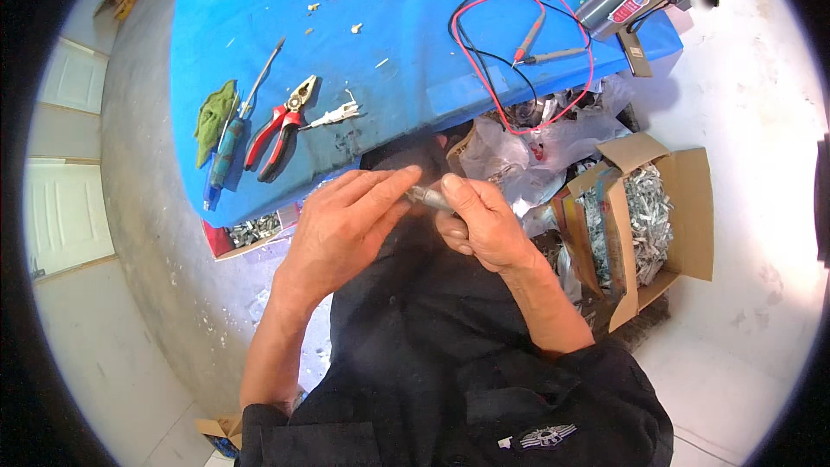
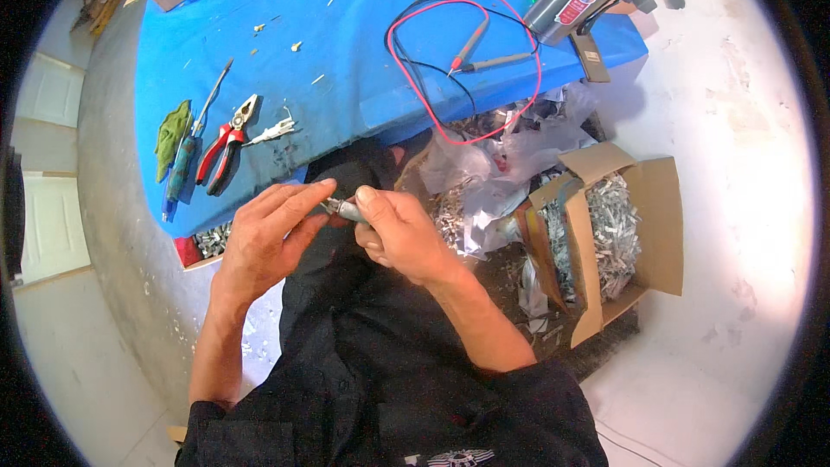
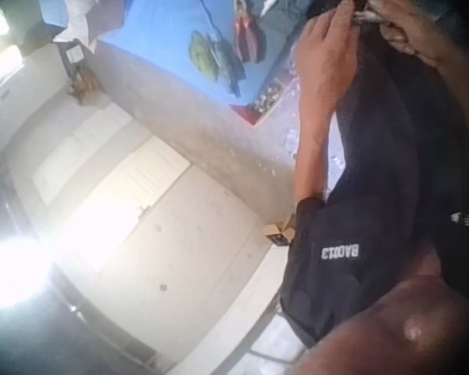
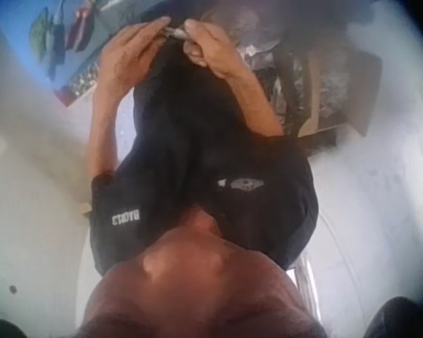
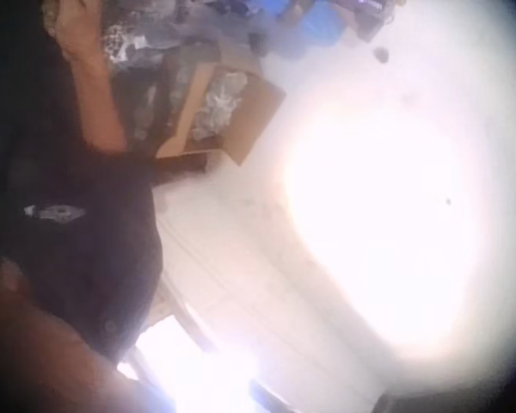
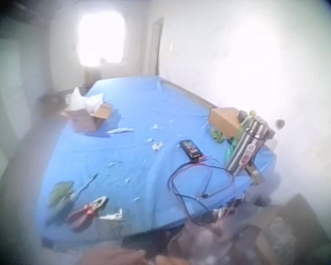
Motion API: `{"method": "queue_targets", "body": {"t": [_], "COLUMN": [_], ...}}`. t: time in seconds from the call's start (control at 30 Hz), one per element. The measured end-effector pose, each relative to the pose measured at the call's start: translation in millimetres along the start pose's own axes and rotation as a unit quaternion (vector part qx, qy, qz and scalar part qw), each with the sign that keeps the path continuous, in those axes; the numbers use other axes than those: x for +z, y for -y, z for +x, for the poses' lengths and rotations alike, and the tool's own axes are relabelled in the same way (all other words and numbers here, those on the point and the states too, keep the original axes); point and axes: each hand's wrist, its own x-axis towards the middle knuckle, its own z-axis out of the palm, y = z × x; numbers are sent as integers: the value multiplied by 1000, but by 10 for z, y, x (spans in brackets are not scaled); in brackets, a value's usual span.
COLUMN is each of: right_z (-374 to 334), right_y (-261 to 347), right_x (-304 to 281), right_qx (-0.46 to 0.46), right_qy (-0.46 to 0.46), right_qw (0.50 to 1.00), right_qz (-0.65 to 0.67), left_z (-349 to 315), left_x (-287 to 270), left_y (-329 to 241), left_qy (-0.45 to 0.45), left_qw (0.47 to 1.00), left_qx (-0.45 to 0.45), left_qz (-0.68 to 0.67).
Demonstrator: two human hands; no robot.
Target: The person attaches a small electronic component to a silver metal housing, using pliers and a screwdriver to secure the parts.
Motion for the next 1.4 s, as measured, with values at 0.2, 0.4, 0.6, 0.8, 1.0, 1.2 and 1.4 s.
{"method": "queue_targets", "body": {"t": [0.2, 0.4, 0.6, 0.8, 1.0, 1.2, 1.4], "right_z": [-52, -92, -97, -133, -169, -14, 414], "right_y": [-8, -130, -151, -159, -105, -100, 116], "right_x": [-7, 133, 203, 201, 196, -33, -442], "right_qx": [14, -6, -18, -71, -96, -247, -493], "right_qy": [27, -9, -9, 0, -14, -225, -396], "right_qw": [999, 1000, 999, 994, 986, 900, 637], "right_qz": [-12, -21, -35, -82, -134, -280, -441], "left_z": [-85, -222, -267, -261, -297, -411, -761], "left_x": [-36, -45, -40, -134, -91, -44, 156], "left_y": [-92, -142, -174, -181, -127, -19, 146], "left_qy": [-13, 17, -16, 33, 16, -54, -54], "left_qw": [1000, 999, 999, 987, 984, 957, 946], "left_qx": [10, -42, -42, -102, -119, -239, -277], "left_qz": [-6, -3, -20, -117, -132, -157, -160]}}
